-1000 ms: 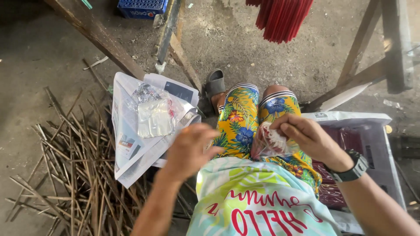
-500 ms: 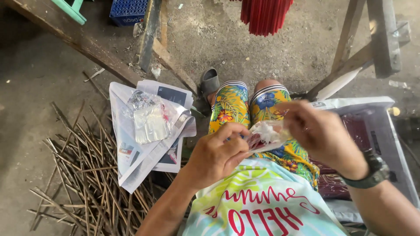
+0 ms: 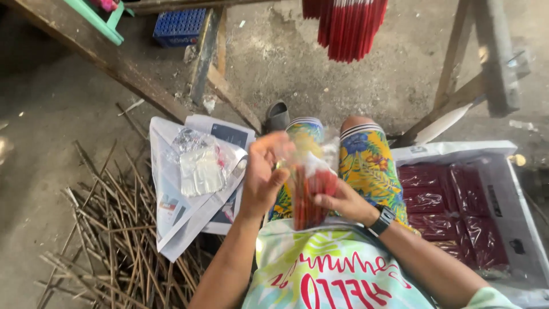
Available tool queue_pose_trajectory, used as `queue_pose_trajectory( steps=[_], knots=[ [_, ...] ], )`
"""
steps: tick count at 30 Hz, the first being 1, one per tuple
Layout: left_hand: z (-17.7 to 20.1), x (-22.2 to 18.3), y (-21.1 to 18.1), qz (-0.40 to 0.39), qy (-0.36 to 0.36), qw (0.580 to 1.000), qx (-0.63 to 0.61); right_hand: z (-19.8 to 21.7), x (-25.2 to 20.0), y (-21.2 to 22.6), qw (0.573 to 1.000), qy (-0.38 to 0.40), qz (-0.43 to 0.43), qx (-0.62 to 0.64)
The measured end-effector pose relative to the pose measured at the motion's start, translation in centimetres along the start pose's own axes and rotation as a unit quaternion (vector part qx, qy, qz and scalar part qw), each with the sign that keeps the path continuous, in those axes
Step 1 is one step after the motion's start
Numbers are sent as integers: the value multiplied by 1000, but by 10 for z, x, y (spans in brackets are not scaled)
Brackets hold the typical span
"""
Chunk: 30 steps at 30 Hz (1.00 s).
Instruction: Packaging bundles of red incense sticks into plastic bags and organizing them in a box.
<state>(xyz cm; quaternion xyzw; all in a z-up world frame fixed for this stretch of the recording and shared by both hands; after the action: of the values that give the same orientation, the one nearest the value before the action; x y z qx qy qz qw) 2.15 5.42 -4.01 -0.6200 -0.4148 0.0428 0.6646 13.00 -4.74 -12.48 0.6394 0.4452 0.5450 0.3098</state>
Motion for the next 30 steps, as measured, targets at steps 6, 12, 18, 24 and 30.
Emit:
queue_pose_trajectory(
  steps=[6, 12, 18, 24, 30],
  knots=[
    [10, -36, 60, 211, 5, 977, -22, 12, 4, -17, 974, -116, -182, -69],
    [8, -19, 43, 174, -86, 981, -13, 21, 6, -6, 974, -90, -179, -105],
    [-8, -11, 33, 175, -6, 983, -54, 17, 6, -1, 964, -111, -224, -87],
    [-10, -13, 27, 188, -165, 968, -34, 6, 22, 22, 973, -42, -218, -60],
    [-6, -9, 44, 194, 18, 980, -39, 31, 2, -7, 972, -101, -204, -54]
  ],
)
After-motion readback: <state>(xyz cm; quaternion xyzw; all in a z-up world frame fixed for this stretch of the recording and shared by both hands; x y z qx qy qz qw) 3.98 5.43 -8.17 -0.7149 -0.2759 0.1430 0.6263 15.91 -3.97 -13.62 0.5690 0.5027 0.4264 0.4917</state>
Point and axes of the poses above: each hand's wrist, its own x-axis towards the middle knuckle, its own z-axis out of the back of the hand, y = z × x, the point moved 3 cm from there along x, towards the middle knuckle, and after that the axes turned 3 degrees about -x, right-handed, at the moved point
